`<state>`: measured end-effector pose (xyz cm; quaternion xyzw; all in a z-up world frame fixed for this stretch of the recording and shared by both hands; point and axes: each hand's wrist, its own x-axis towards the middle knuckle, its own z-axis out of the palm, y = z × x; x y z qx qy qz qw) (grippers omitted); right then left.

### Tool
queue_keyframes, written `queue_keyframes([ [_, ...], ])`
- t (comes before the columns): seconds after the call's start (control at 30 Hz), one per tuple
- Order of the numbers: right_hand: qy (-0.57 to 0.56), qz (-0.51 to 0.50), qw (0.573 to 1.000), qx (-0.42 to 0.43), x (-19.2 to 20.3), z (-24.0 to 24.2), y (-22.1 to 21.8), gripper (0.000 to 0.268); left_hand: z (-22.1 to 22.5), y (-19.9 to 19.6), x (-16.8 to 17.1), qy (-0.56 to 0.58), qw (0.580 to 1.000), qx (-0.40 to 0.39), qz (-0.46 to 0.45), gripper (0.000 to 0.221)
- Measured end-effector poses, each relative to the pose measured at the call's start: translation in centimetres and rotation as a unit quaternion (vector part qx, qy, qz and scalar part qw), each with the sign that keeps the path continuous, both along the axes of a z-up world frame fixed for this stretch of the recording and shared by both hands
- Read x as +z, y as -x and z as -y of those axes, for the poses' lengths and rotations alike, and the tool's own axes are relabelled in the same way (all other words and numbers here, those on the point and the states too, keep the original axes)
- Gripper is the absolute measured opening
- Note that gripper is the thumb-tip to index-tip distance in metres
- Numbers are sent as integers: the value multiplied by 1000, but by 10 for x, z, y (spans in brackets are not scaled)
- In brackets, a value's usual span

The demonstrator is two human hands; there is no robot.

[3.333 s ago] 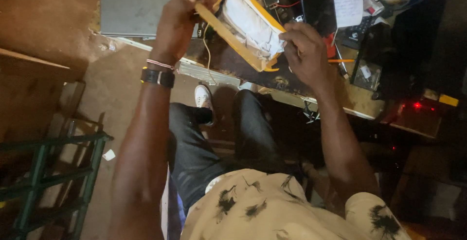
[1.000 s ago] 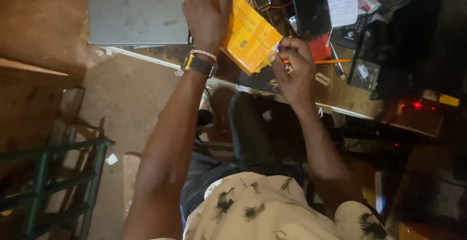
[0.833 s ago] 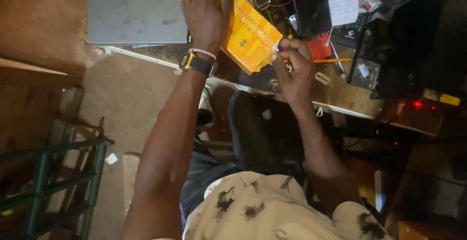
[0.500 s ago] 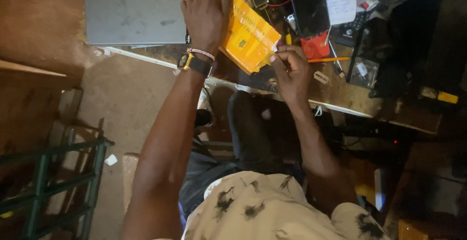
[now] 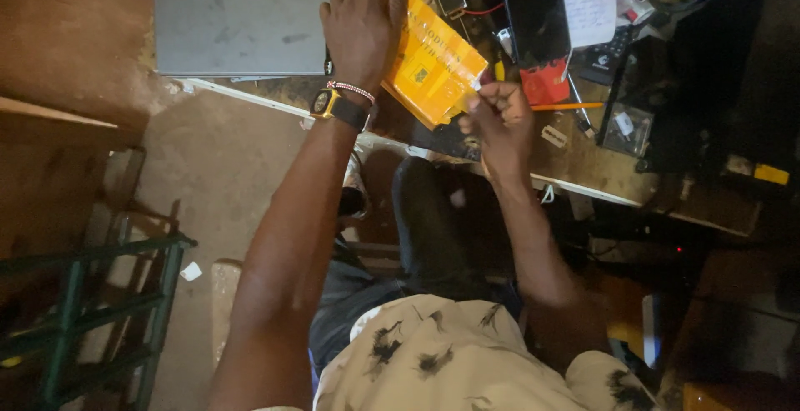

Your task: The person opens a yellow cardboard box by tearing the tape and pulling the flaps apart by hand. They then carry the box to a shelf and place it among other packages and books.

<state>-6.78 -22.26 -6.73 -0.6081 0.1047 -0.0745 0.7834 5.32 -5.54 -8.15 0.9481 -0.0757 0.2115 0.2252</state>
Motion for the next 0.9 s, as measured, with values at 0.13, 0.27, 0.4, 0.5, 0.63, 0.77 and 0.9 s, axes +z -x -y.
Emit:
queue_keyframes([
  [0.13,-49,-33,998,-6,-1,0,1,17,1,-2,-4,11,1000,3,-19,39],
  [0.27,-36,-41,998,-13,-8,-2,-2,18,-1,-1,-2,0,1000,7,-12,37],
  [0.4,-22,-21,999,-21,-32,-3,-7,19,-1,0,-6,-7,1000,5,-6,40],
  [0.5,-30,-17,999,-30,-40,-3,-5,20,-1,0,-1,-7,1000,-15,-2,37],
  [0.63,0,-4,1000,-26,-49,-1,-9,24,-2,-1,1,-10,1000,-19,15,34],
  [0.77,-20,45,999,-3,-65,0,-14,24,-5,0,-2,-24,999,-15,19,38],
  [0.9,-36,53,998,7,-57,1,-12,21,-3,1,-3,-29,999,-14,29,41],
])
